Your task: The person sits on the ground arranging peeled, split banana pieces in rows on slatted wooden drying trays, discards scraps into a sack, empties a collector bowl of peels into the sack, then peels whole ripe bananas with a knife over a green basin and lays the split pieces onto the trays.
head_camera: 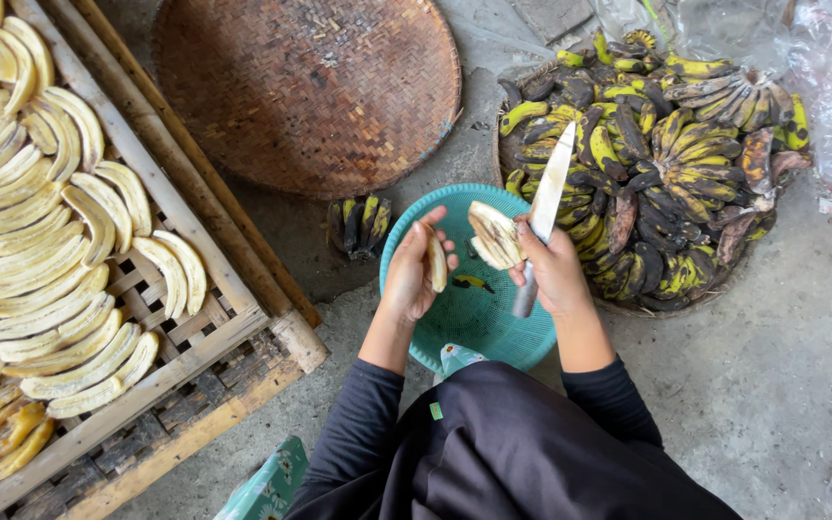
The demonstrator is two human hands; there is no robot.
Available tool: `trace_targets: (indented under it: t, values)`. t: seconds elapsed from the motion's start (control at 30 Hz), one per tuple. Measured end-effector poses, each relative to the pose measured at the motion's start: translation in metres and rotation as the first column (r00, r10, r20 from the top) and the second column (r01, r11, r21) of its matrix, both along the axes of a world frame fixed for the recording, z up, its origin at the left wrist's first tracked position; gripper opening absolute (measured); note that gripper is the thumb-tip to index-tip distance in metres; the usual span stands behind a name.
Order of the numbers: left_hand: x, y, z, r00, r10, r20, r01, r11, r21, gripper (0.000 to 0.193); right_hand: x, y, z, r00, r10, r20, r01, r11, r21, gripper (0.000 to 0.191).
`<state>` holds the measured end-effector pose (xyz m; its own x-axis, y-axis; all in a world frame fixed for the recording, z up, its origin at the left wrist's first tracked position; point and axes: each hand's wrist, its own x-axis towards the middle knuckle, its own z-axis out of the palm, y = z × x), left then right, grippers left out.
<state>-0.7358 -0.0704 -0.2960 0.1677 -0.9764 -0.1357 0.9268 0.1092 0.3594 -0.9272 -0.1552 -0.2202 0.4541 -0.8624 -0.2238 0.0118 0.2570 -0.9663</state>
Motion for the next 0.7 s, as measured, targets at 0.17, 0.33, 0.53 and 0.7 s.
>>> trace_targets:
  t: [0.17,0.33,0.53,0.7]
  values:
    - [0.005,-0.009,-0.014,0.955,0.222,-0.195,-0.159,0.943,0.293,0.043,0.014,0.02,0.008,0.889,-0.003,-0.458,-0.283,0.782,-0.555,0.046]
    - [0.012,-0.015,-0.014,0.919,0.308,-0.247,-0.218,0.917,0.333,0.045,0.035,0.061,0.02,0.805,0.293,-0.516,-0.524,0.759,-0.386,0.057]
    - [0.024,-0.009,0.0,0.937,0.289,-0.198,-0.208,0.914,0.349,0.044,0.052,0.073,0.051,0.78,0.377,-0.499,-0.622,0.55,-0.557,0.053]
    - [0.028,-0.003,0.017,0.946,0.265,-0.188,-0.201,0.931,0.305,0.04,0.054,0.072,0.059,0.781,0.362,-0.509,-0.622,0.515,-0.589,0.054]
